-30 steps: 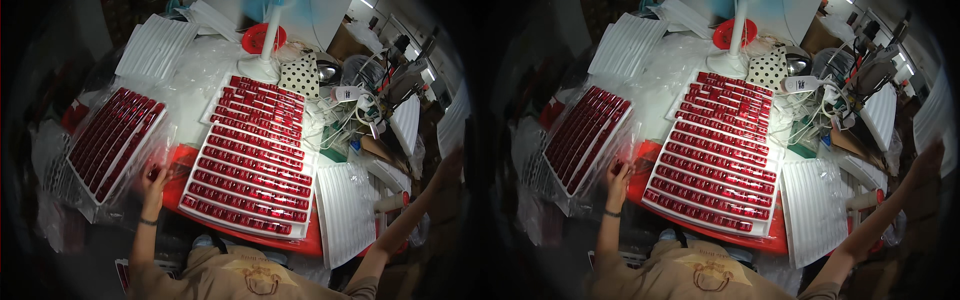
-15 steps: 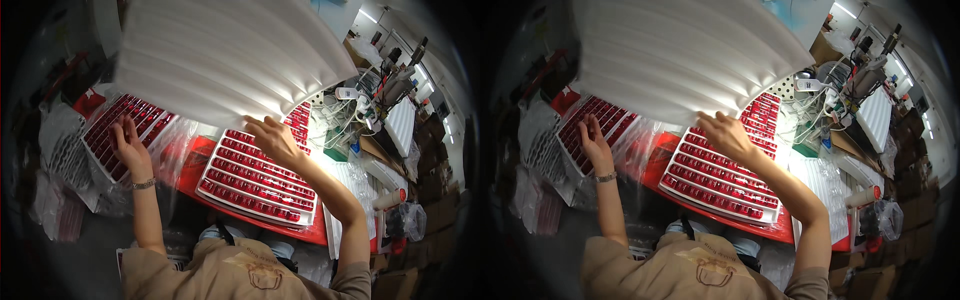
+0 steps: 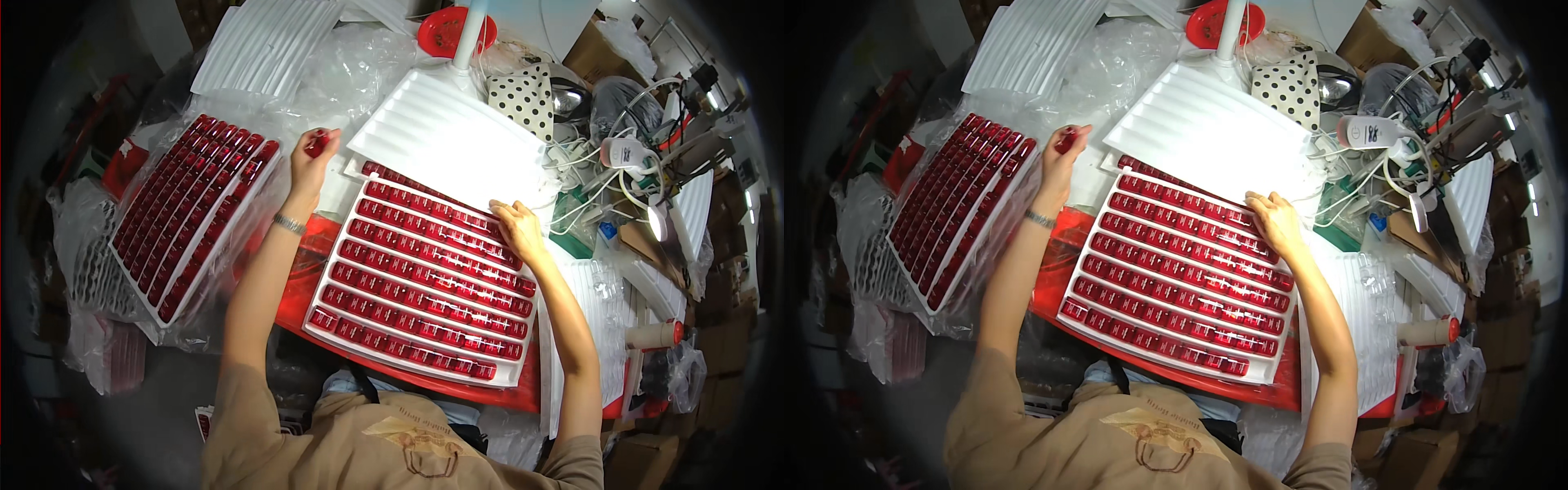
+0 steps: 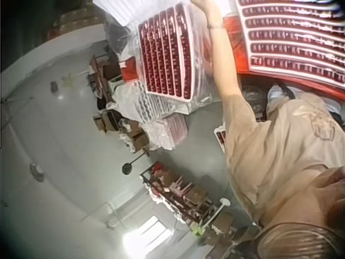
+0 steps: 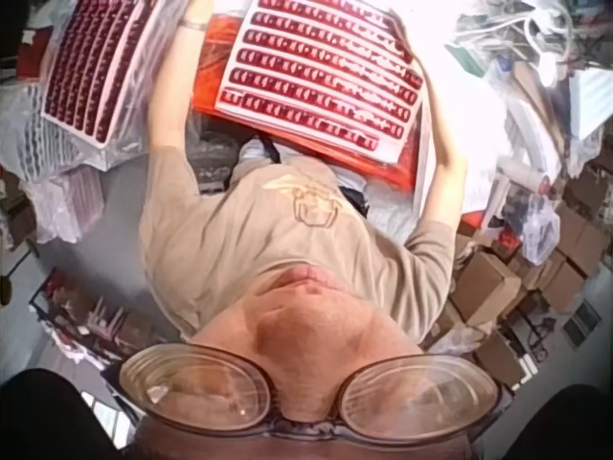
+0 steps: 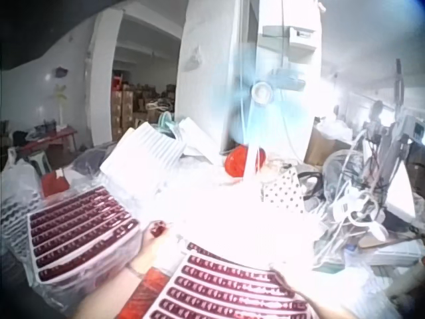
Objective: The recorder is sorting and placing small red objects, likely component parts or accessories, into plastic trays for packaging.
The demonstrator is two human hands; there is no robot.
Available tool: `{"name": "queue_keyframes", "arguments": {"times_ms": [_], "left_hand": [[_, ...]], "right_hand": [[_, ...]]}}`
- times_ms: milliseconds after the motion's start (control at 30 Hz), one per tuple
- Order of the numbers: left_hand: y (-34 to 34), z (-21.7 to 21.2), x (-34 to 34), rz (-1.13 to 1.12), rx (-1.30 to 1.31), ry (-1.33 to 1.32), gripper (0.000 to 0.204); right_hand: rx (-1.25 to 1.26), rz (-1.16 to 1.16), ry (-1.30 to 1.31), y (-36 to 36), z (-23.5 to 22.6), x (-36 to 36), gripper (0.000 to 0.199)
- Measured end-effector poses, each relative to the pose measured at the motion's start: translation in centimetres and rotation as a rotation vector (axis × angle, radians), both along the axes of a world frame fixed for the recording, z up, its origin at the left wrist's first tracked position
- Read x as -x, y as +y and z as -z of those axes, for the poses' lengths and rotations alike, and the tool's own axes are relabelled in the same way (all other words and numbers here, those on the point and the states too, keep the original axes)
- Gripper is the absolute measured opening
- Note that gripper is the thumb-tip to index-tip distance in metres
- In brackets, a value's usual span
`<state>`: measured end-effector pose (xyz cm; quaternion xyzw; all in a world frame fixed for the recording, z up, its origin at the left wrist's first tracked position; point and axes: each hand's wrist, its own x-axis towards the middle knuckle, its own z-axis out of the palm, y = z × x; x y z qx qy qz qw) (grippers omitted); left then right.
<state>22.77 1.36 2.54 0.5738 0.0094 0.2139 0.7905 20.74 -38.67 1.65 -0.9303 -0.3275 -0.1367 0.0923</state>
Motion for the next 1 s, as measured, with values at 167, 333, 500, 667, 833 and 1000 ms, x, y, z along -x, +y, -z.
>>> {"name": "queue_keyframes", "arguments": {"times_ms": [167,333,500,667,833,1000], "left_hand": [[-1.2,1.9,-3.4,-0.101,-0.181,0.117,0.028],[-2.8,0.9,-5.6,-0.188,-0.322,0.070,0.029],[-3.6,-0.5,-6.5,-0.019,-0.766,0.005,0.030],[-8.2,-1.9,-6.6,0.539,-1.235,-0.079,0.031],[-20.3,-0.9,-7.5,0.654,-1.065,-0.362,0.033],[-28.5,-0.2,-8.0,0.848,-1.345,-0.308,0.036]], "right_hand": [[0.052,-0.131,-0.129,-0.5,-1.3,-1.0,0.031],[0.172,-0.212,-0.095,-2.1,-0.7,-1.8,0.032],[0.118,-0.115,-0.011,-2.5,-1.0,-1.2,0.028],[0.044,0.024,0.147,-2.8,-0.6,-0.3,0.026],[-0.018,0.132,0.061,-0.1,-0.2,1.8,0.035],[-0.005,0.225,0.040,0.6,0.7,2.8,0.051]]}}
